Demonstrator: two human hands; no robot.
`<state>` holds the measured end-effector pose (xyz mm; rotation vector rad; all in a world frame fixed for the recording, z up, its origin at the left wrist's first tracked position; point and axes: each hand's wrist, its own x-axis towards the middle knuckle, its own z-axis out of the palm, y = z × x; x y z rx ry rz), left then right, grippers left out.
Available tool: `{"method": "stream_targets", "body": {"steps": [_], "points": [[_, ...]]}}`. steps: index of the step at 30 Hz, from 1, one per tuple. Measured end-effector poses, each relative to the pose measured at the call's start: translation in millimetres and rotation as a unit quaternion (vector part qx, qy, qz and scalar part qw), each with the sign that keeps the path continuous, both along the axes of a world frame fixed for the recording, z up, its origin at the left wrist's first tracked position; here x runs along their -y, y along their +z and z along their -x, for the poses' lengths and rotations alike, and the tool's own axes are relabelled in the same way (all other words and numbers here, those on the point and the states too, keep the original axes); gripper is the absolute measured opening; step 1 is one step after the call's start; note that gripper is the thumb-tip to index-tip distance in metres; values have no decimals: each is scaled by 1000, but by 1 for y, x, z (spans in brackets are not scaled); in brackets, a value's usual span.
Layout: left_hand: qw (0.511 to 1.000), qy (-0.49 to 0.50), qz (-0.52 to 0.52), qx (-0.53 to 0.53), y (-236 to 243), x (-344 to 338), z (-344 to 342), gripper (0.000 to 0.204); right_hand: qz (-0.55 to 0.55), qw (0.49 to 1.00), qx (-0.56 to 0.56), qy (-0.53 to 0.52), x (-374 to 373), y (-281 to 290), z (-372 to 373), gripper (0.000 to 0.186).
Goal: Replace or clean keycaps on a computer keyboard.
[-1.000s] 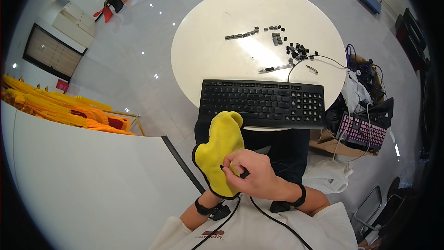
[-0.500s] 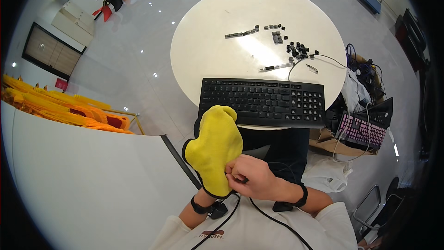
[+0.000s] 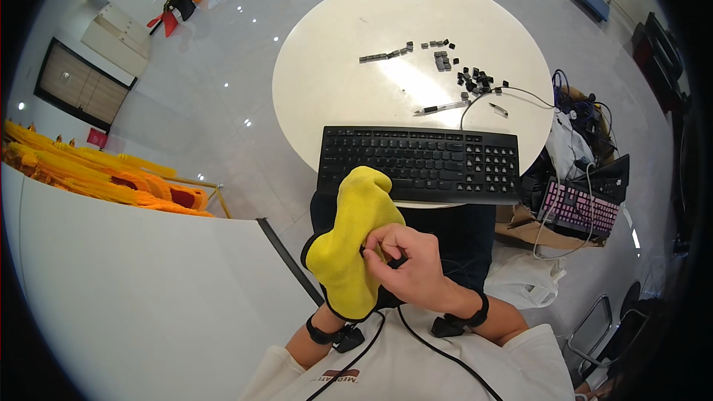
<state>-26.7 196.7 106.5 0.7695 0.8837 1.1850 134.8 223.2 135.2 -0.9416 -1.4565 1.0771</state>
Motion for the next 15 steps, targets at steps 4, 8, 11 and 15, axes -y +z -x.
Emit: {"method": "stream_targets", "body": {"steps": [4,8,11,15], "points": [[1000,13,-6,-4,2,-1,6,58,34,999,17,14,0,4,0,39],[1000,14,-13,-6,2,-5,11,58,108,993,52,18,3,-4,-5,39],[1000,20,-14,-9,2,-2,14,58,98,994,41,39,9,-11,-3,38],[1000,17,-14,-10,1,-1,14,59,12,998,20,62,17,-7,3,39]]}}
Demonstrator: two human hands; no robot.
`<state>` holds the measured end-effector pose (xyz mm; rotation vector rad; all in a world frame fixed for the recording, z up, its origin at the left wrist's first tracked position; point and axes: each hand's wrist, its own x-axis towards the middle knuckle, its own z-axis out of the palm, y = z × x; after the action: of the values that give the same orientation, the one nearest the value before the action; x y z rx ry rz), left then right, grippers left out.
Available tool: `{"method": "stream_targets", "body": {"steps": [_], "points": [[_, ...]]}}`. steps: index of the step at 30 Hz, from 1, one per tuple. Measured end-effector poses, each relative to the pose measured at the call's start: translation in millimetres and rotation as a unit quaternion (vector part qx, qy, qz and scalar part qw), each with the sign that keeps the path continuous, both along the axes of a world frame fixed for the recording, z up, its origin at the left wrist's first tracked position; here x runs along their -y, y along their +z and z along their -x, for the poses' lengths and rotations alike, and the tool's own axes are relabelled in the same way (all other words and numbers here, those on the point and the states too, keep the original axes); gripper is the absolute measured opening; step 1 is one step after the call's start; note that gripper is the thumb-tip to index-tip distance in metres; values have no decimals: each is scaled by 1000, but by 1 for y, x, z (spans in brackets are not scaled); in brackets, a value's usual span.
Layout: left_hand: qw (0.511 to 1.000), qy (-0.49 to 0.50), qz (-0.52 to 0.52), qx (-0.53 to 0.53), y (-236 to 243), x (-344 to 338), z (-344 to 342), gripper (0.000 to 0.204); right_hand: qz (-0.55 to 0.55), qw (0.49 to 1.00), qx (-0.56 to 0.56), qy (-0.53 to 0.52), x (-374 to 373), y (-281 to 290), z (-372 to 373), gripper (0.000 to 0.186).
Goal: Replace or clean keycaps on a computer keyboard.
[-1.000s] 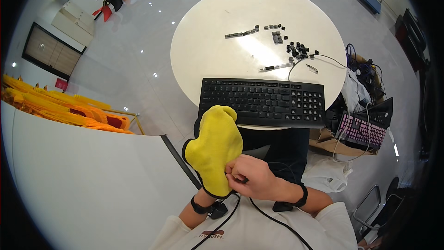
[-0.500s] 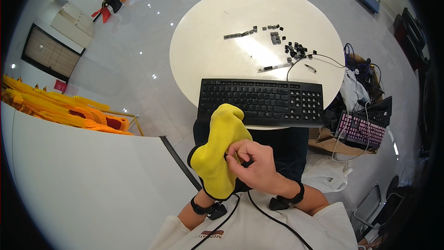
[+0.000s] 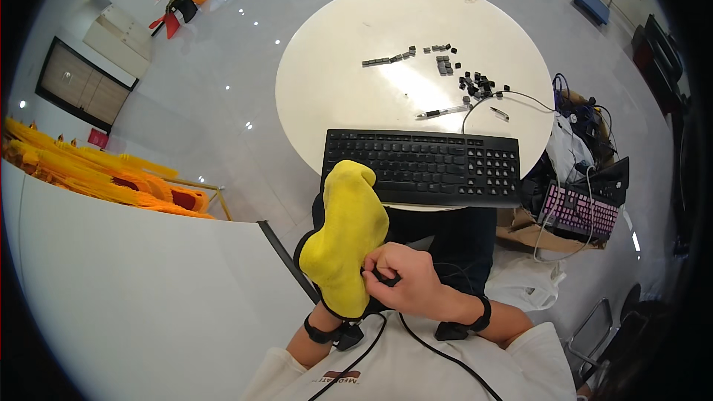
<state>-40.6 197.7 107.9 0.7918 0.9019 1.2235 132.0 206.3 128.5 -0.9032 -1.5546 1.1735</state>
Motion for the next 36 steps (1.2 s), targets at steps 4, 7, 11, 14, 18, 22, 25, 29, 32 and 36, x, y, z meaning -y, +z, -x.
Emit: {"method": "stream_targets", "body": {"steps": [4,7,11,14,18,22,25,29,32,36], "points": [[1000,-9,1,-2,1,-2,-5,59,-125,991,34,-42,-6,4,4,39],[1000,-10,2,-5,2,-1,-8,59,-177,980,57,-73,-13,2,5,40],[1000,-8,3,-6,2,-2,-7,59,-181,974,96,-101,-18,-2,5,37],[1000,-2,1,-8,3,-2,-4,59,-201,969,120,-75,-19,-3,3,32],[1000,-2,2,-8,1,-2,-2,59,-215,964,148,-43,-12,-7,2,29],[1000,10,3,-16,4,3,2,60,-185,979,83,18,-9,-4,5,28],[1000,10,5,-15,2,4,1,60,-153,987,39,7,-10,-8,5,36],[1000,10,5,-20,3,3,2,60,-148,988,5,-38,-16,-14,9,44],[1000,14,6,-23,4,4,3,60,-161,986,3,-48,-16,-17,12,35],[1000,15,6,-23,1,5,3,60,-181,983,4,-26,-23,-14,10,27]]}}
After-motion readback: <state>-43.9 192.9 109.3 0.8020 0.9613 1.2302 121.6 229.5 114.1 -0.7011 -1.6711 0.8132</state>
